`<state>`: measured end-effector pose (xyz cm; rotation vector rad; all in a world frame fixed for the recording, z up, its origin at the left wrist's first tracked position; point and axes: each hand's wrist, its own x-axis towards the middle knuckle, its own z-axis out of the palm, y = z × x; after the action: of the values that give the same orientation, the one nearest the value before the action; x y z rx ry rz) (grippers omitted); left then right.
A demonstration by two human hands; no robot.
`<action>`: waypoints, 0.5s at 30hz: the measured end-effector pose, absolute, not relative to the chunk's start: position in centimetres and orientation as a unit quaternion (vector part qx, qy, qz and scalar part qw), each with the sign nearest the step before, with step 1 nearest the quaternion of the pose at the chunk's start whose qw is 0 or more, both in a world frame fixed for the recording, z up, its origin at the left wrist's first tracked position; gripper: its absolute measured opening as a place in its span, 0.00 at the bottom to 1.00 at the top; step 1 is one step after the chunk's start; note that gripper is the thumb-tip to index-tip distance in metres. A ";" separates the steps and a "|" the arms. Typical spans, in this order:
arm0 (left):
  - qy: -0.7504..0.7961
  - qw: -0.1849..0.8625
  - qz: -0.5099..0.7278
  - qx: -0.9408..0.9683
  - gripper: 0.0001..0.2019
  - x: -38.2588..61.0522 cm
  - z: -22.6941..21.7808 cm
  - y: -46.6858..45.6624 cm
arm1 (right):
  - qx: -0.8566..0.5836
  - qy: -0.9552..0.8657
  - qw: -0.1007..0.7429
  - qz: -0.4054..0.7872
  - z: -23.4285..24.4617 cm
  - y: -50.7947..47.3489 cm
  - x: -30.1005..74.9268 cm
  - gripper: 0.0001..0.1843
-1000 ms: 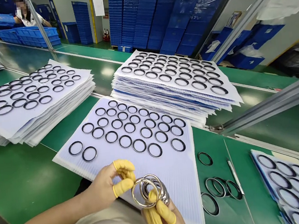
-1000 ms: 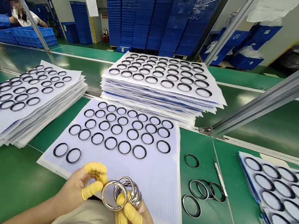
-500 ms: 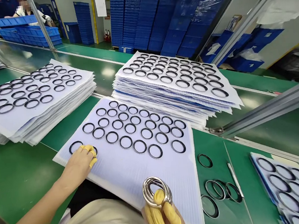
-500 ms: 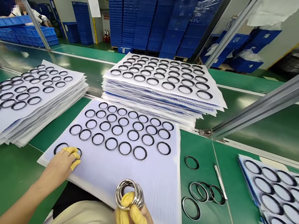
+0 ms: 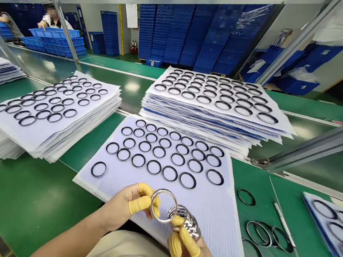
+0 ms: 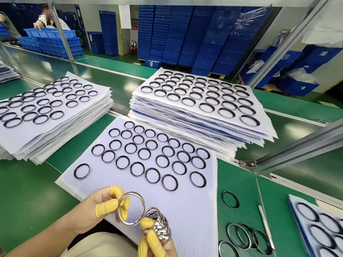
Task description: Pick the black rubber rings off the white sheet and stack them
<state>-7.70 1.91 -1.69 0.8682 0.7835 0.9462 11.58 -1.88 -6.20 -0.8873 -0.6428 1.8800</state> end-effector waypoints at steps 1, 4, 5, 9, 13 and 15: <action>0.346 0.751 0.423 0.369 0.16 -7.3 -1.6 1.9 | -0.364 -0.266 0.462 0.764 -6.1 -2.0 11.6 0.14; 0.347 0.787 0.398 0.320 0.17 -6.6 -1.4 2.0 | -0.352 -0.281 0.458 0.766 -6.0 -2.4 11.9 0.15; 0.349 0.792 0.392 0.312 0.17 -6.5 -1.4 2.0 | -0.348 -0.284 0.458 0.768 -6.0 -2.5 11.9 0.15; 0.355 0.802 0.374 0.301 0.19 -6.4 -1.5 1.9 | -0.350 -0.267 0.470 0.765 -5.9 -2.5 11.6 0.16; 0.362 0.801 0.368 0.304 0.18 -6.2 -1.8 1.7 | -0.330 -0.254 0.484 0.769 -5.7 -2.2 11.0 0.14; 0.360 0.802 0.367 0.305 0.17 -6.1 -2.2 1.6 | -0.322 -0.249 0.477 0.779 -5.7 -2.1 10.9 0.14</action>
<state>-6.05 1.63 -2.16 0.6532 0.7711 0.7858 10.86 -2.14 -5.73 -0.7861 -0.6095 1.9030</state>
